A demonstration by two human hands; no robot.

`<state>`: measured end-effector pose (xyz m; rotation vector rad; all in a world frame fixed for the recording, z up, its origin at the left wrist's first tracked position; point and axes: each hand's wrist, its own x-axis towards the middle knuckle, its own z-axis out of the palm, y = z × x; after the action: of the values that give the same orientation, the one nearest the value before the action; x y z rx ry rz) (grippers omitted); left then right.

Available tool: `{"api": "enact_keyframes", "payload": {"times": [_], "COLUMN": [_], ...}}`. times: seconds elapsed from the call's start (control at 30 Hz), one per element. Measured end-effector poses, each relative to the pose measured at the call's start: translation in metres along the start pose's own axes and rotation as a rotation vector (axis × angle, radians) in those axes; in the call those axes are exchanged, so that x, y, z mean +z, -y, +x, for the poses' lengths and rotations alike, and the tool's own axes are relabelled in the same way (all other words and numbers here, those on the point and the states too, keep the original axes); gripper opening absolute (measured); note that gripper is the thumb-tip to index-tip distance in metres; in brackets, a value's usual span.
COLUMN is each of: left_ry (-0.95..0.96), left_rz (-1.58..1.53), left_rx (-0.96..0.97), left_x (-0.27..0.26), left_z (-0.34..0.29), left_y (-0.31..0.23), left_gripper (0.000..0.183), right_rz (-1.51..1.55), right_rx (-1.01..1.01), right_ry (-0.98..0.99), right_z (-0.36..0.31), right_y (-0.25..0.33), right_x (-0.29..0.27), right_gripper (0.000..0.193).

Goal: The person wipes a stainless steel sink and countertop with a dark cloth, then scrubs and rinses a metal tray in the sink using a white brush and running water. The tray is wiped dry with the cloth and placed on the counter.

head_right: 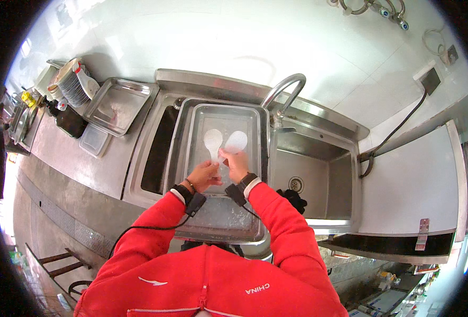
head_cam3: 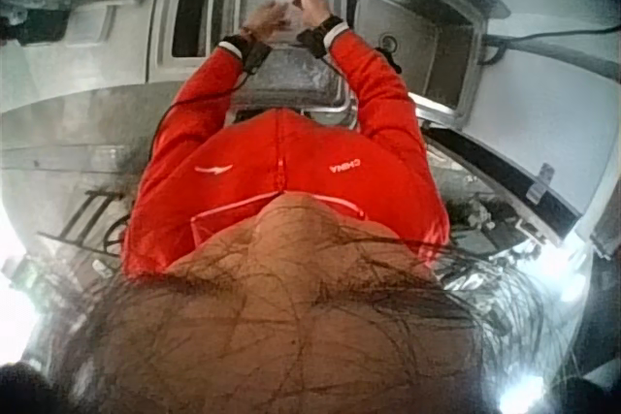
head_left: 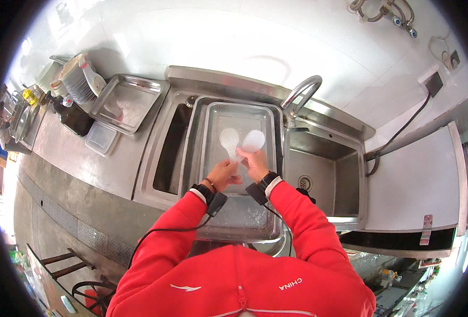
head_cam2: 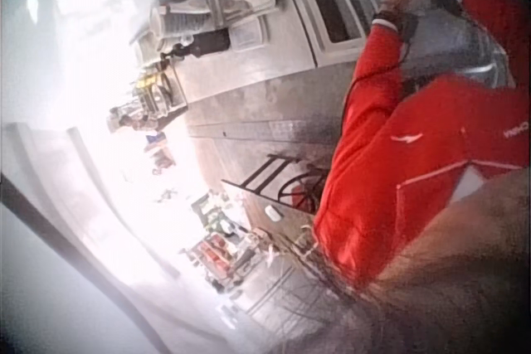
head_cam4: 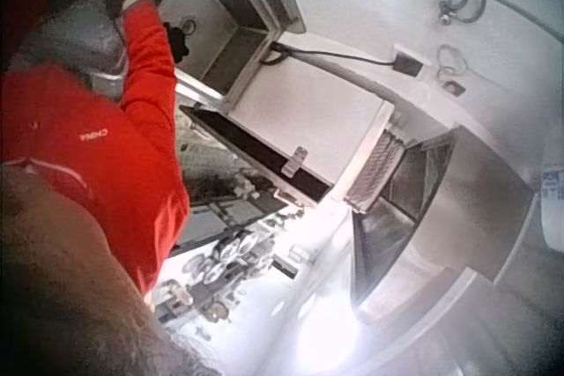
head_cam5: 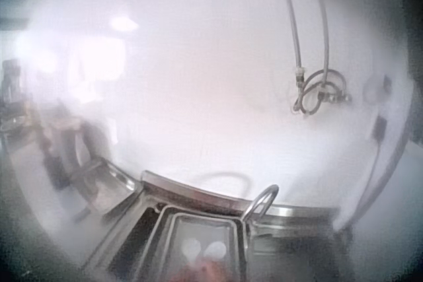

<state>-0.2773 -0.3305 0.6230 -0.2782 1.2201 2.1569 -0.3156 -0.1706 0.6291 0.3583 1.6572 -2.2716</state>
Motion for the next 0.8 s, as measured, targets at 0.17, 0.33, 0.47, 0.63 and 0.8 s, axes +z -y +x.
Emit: {"api": "enact_keyframes", "payload": {"times": [0.17,0.33,0.47,0.63,0.8], "left_ry": [0.128,0.101,-0.072,-0.36,-0.249], "left_rz": [0.135,0.117,0.32,0.824,1.433], "left_rx": [-0.002,-0.095,-0.062,0.0,0.057], "left_x": [-0.006,-0.004,-0.013,-0.032,-0.024], "left_z": [-0.017,-0.031,-0.027,0.011,0.057], "left_y": [0.004,0.005,0.011,0.019,0.032], "left_gripper": [0.021,0.025,0.031,0.037,0.023], "right_rz": [-0.281,-0.832,-0.809,-1.166,-1.247], "right_rx": [-0.302,-0.162,0.048,-0.049,-0.036], "right_ry": [-0.241,-0.271,-0.231,-0.158,0.063], "right_z": [0.021,0.035,0.035,0.022,0.001], "right_y": [0.002,0.013,0.007,-0.019,-0.021], "right_x": [-0.022,-0.038,-0.052,-0.074,-0.075], "right_gripper": [0.019,0.049,0.056,0.039,0.038]}}
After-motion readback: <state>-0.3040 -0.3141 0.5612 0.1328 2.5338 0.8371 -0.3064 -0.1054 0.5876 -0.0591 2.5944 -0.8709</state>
